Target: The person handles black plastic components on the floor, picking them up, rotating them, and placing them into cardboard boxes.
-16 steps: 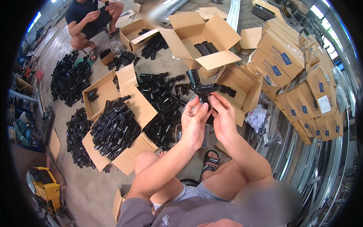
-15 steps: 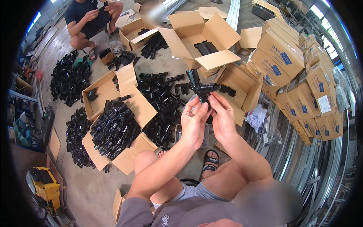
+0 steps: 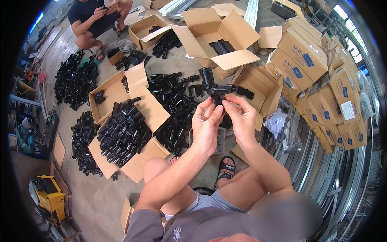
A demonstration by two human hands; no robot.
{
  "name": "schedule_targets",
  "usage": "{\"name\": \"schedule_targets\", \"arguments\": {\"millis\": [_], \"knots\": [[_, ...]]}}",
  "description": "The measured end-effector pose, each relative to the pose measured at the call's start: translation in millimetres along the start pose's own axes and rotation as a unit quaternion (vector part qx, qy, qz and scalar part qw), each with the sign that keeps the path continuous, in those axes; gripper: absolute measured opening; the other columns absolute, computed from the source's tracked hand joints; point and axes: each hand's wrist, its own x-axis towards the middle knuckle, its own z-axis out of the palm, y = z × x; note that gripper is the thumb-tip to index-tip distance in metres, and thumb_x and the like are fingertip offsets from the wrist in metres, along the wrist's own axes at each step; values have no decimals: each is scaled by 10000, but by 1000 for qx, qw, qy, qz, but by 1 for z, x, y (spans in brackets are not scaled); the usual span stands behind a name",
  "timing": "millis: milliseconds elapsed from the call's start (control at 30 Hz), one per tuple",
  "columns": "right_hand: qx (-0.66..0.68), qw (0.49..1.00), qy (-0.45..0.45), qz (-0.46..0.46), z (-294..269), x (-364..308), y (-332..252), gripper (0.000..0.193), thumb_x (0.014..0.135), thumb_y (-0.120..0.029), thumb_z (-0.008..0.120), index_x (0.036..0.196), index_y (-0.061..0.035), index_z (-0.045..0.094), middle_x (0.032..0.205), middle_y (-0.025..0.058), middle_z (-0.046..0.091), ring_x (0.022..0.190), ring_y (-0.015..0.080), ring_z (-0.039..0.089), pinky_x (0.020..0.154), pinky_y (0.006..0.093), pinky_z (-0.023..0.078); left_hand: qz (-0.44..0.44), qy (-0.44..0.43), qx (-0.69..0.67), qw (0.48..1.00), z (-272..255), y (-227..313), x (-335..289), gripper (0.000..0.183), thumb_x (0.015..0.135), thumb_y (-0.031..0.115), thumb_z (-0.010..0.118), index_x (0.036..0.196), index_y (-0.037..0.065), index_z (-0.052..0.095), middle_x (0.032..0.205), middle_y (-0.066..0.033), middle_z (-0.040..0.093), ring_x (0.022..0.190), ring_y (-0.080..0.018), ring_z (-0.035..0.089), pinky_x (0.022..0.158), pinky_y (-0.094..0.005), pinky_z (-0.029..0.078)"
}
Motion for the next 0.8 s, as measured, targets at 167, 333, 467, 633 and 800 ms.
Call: {"name": "schedule_targets", "arguments": {"millis": [167, 333, 467, 633, 800], "knots": [[-34, 996, -11, -82, -2, 3, -7, 162, 827, -12, 742, 983, 24, 723, 1009, 97, 683, 975, 168, 640, 883, 289, 483, 17, 1, 13, 1000, 0, 1, 0, 366, 920, -27, 644, 1249, 37, 496, 1241, -110, 645, 1078, -131, 627, 904, -263, 511], [-78, 990, -10, -117, -4, 2, -11, 145, 822, -5, 743, 960, 32, 723, 988, 94, 677, 963, 169, 640, 885, 285, 482, 28, -8, 24, 999, -1, 0, 1, 376, 915, -31, 650, 1254, 30, 500, 1232, -104, 649, 1061, -120, 632, 881, -248, 517], [-64, 991, -7, -119, -4, 2, -11, 125, 822, 0, 741, 942, 32, 724, 985, 94, 674, 962, 164, 641, 882, 284, 487, 15, -1, 10, 1000, 0, 0, 0, 378, 913, -33, 651, 1256, 25, 502, 1216, -102, 655, 1056, -119, 633, 879, -251, 518], [-50, 993, -15, -110, -2, 0, -11, 118, 828, 5, 736, 942, 32, 723, 980, 88, 674, 955, 160, 644, 879, 281, 489, 13, 3, 24, 1000, -2, 2, 0, 370, 915, -31, 651, 1252, 22, 506, 1202, -101, 662, 1045, -121, 638, 885, -253, 519], [-58, 992, 2, -113, 0, 0, -6, 119, 839, -16, 735, 949, 28, 729, 972, 79, 679, 944, 158, 645, 869, 283, 489, 9, -6, 38, 999, -3, 3, 0, 379, 934, -17, 629, 1274, 34, 472, 1245, -108, 638, 1133, -156, 609, 980, -314, 493]]}}
